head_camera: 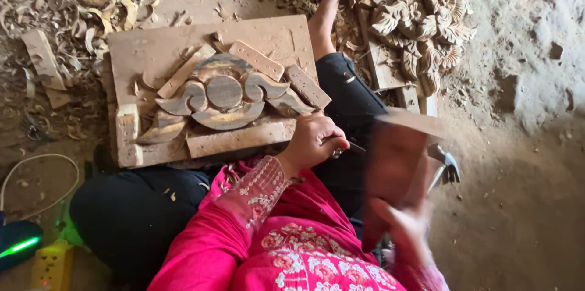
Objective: The person carves a decorative floral pattern into a rectangular wooden board using a chisel and a wooden mallet. They repeatedly strike the chisel to shape the wood, creating a raised relief design.
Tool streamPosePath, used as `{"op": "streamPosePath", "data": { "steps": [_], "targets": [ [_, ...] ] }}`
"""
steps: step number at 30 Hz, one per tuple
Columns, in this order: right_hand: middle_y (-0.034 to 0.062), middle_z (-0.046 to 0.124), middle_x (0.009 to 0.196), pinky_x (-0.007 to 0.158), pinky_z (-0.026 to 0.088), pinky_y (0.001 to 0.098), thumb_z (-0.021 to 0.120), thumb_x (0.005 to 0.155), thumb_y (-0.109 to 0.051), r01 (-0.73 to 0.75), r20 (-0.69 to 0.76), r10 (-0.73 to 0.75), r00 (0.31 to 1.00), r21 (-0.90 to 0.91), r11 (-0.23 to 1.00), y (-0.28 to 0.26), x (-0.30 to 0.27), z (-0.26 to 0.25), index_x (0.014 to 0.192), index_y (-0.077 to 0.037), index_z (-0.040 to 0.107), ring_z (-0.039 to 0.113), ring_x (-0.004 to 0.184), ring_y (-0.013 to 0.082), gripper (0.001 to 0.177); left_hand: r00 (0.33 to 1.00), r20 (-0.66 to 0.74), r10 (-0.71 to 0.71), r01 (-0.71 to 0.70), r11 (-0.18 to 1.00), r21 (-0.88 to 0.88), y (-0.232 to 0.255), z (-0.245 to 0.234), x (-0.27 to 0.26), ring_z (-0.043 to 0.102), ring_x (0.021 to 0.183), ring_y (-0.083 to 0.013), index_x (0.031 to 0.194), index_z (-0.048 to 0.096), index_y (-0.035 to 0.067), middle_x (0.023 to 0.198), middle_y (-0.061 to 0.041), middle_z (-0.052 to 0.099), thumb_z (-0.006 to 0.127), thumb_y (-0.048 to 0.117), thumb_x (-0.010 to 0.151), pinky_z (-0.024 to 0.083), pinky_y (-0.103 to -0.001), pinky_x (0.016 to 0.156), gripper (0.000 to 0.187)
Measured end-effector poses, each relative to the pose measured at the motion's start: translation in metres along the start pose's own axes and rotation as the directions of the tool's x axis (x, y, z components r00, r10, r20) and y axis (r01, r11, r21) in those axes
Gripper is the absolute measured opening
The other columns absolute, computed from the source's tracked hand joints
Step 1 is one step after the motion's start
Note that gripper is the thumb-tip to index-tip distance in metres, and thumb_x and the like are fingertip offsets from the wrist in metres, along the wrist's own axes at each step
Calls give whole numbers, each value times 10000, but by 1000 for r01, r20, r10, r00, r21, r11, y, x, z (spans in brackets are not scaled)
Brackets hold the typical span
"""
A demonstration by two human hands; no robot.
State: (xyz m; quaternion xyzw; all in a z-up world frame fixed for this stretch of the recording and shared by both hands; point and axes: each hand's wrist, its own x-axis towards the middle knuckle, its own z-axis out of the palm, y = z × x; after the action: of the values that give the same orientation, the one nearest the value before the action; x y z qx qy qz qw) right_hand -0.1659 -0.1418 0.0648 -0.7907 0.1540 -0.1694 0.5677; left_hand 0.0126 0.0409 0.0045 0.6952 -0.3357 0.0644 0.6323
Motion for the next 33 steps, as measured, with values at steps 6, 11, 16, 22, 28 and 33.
{"op": "streamPosePath", "data": {
  "steps": [6, 11, 16, 22, 28, 33],
  "targets": [
    [264, 327, 1560, 1142, 318, 472, 882, 688, -338, 156, -13, -159, 987, -129, 979, 14, -20, -1, 1603, -7, 192, 339, 1419, 394, 1194, 1000, 12, 4, -3, 999, -46, 0, -9, -3, 646, 717, -252, 750, 731, 135, 733, -29, 680, 811, 278, 831, 492, -407, 695, 183],
    [277, 332, 1538, 1139, 318, 472, 883, 683, -319, 242, 26, -243, 970, -226, 944, 41, -26, 12, 1597, 1, 190, 348, 1396, 415, 1190, 999, 46, 6, -5, 1000, -8, -1, -15, -3, 645, 711, -257, 738, 743, 149, 712, -30, 674, 831, 261, 808, 489, -407, 687, 159],
    [291, 337, 1516, 1136, 318, 471, 884, 678, -300, 252, 51, -248, 967, -283, 926, 43, -34, 17, 1590, 8, 189, 357, 1374, 436, 1187, 995, 100, -5, 13, 997, -81, -7, -22, -9, 662, 724, -239, 769, 738, 139, 748, -22, 703, 816, 271, 833, 486, -398, 684, 166],
    [308, 342, 1490, 1133, 318, 471, 884, 673, -276, 299, 77, -289, 954, -313, 902, 40, -37, 15, 1582, 17, 186, 368, 1346, 460, 1183, 989, 146, -26, 45, 990, -134, -6, -36, -10, 687, 712, -234, 763, 750, 121, 745, -45, 707, 844, 266, 801, 510, -372, 680, 177],
    [324, 348, 1464, 1129, 318, 471, 885, 667, -253, 333, 111, -314, 943, -336, 881, 41, -40, 22, 1574, 25, 184, 379, 1319, 485, 1179, 981, 193, 6, 35, 977, -208, -12, -45, -12, 712, 749, -239, 785, 740, 107, 776, -61, 728, 839, 270, 832, 525, -370, 719, 197],
    [338, 353, 1443, 1126, 318, 470, 886, 663, -233, 329, 129, -303, 944, -377, 866, 48, -45, 23, 1567, 33, 182, 387, 1296, 506, 1176, 971, 238, 35, -2, 991, -137, -21, -53, -10, 698, 743, -267, 789, 739, 89, 765, -88, 713, 830, 255, 796, 523, -383, 717, 189]
  ]
}}
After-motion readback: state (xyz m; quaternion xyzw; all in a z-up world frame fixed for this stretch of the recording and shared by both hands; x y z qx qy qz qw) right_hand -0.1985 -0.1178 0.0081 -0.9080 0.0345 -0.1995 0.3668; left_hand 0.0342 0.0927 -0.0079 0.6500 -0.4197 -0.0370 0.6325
